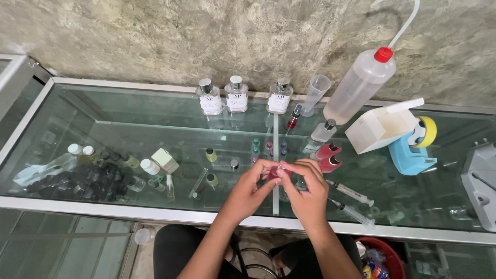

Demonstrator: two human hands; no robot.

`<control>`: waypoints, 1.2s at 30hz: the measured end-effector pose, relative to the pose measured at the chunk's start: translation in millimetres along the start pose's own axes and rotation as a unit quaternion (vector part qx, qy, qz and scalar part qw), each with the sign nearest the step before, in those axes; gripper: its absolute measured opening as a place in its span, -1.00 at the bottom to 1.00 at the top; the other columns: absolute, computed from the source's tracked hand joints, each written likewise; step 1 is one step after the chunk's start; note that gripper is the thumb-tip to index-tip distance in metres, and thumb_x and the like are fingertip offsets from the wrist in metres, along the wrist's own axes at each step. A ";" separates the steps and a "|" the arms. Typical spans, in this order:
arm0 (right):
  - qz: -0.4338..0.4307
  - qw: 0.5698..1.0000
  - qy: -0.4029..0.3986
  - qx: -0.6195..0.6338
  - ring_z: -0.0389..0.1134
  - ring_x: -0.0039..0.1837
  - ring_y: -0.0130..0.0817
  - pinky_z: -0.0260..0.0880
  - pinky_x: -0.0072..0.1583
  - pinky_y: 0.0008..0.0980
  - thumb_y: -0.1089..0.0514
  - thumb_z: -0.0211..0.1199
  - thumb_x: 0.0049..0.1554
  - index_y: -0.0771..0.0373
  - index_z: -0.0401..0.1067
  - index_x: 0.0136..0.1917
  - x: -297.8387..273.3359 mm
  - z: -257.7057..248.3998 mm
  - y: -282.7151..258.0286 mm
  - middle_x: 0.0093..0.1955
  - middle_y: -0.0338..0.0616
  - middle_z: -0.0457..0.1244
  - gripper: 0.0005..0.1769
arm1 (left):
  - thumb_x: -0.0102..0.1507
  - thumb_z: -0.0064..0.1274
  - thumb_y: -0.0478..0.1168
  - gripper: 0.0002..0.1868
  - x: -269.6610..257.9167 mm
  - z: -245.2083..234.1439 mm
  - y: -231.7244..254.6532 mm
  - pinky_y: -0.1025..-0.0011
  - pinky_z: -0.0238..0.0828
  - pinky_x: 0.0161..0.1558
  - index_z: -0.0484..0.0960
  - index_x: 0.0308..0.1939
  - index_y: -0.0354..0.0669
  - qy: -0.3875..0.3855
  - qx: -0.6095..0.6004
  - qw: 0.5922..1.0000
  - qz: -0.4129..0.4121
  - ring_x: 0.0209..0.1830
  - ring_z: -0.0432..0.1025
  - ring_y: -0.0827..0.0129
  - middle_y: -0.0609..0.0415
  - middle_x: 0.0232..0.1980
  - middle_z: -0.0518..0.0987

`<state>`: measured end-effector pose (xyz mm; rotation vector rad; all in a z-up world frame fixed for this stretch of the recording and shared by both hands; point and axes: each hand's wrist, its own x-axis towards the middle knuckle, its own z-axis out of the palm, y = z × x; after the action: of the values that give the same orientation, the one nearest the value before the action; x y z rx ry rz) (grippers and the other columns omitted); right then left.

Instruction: The person uses a syringe to transfer a red liquid from a small container into a small bottle. They then use a squeeze bottle with a tube to add a clear liquid to the same bottle. Finally, they place a cap on the bottle and set it down on the glass table.

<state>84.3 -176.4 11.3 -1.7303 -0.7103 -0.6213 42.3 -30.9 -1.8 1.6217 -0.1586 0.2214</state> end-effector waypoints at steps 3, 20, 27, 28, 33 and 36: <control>0.007 1.000 -0.006 -0.007 0.36 -0.11 -0.06 0.37 0.02 -0.13 0.29 0.50 0.03 0.31 0.56 -0.11 -9.2 -2.1 18.8 -0.22 -0.06 0.37 -0.84 | 0.30 0.13 -0.41 -0.70 -2.2 -2.3 -7.3 0.28 0.46 0.04 0.57 0.12 -0.30 -0.005 0.005 1.000 -0.003 -0.07 0.52 0.31 -0.11 -0.12 0.69; 0.026 0.998 -0.044 0.044 0.43 0.22 0.07 0.36 0.25 0.04 0.34 0.23 0.18 0.32 0.57 0.00 -4.0 -1.9 2.8 0.07 0.02 0.48 -0.86 | 0.30 0.12 -0.44 -0.74 -2.9 -2.4 0.0 0.31 0.49 0.08 0.56 0.07 -0.29 0.002 -0.036 0.999 -0.001 -0.04 0.52 0.40 -0.07 -0.09 0.69; 0.000 1.000 0.004 0.026 0.47 0.09 0.02 0.43 0.18 -0.05 0.35 0.37 0.12 0.35 0.55 -0.07 -7.0 1.1 -1.5 -0.07 -0.04 0.47 -0.92 | 0.29 0.13 -0.45 -0.70 -4.8 2.4 -10.0 0.31 0.49 0.12 0.56 0.11 -0.30 -0.007 -0.048 0.999 0.006 0.00 0.51 0.43 -0.05 -0.06 0.70; 0.000 1.000 0.004 0.026 0.47 0.09 0.02 0.43 0.18 -0.05 0.35 0.37 0.12 0.35 0.55 -0.07 -7.9 0.3 1.5 -0.07 -0.04 0.47 -0.92 | 0.29 0.13 -0.45 -0.70 -4.7 2.5 -9.5 0.31 0.49 0.12 0.56 0.11 -0.30 -0.007 -0.048 0.999 0.006 0.00 0.51 0.43 -0.05 -0.06 0.70; 0.033 0.999 0.021 0.034 0.41 -0.03 -0.10 0.40 0.09 -0.14 0.27 0.57 -0.01 0.29 0.50 -0.18 -21.1 0.4 33.8 -0.22 -0.11 0.36 -0.77 | 0.27 0.14 -0.45 -0.65 -5.6 3.6 -2.0 0.35 0.46 0.05 0.61 0.15 -0.30 -0.010 0.010 1.000 0.024 -0.06 0.49 0.44 -0.06 -0.12 0.72; 0.041 0.997 -0.018 0.066 0.42 0.19 0.03 0.36 0.23 -0.05 0.31 0.33 0.16 0.33 0.49 -0.11 -9.5 -0.6 17.2 -0.02 0.00 0.40 -0.95 | 0.26 0.18 -0.45 -0.65 -2.6 2.3 -9.3 0.35 0.51 0.05 0.61 0.13 -0.30 0.003 -0.015 1.000 0.010 -0.08 0.56 0.41 -0.09 -0.11 0.73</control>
<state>90.3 -182.0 -6.5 -1.6433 -0.6867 -0.4769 42.1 -32.7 -11.6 1.5910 -0.1732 0.2377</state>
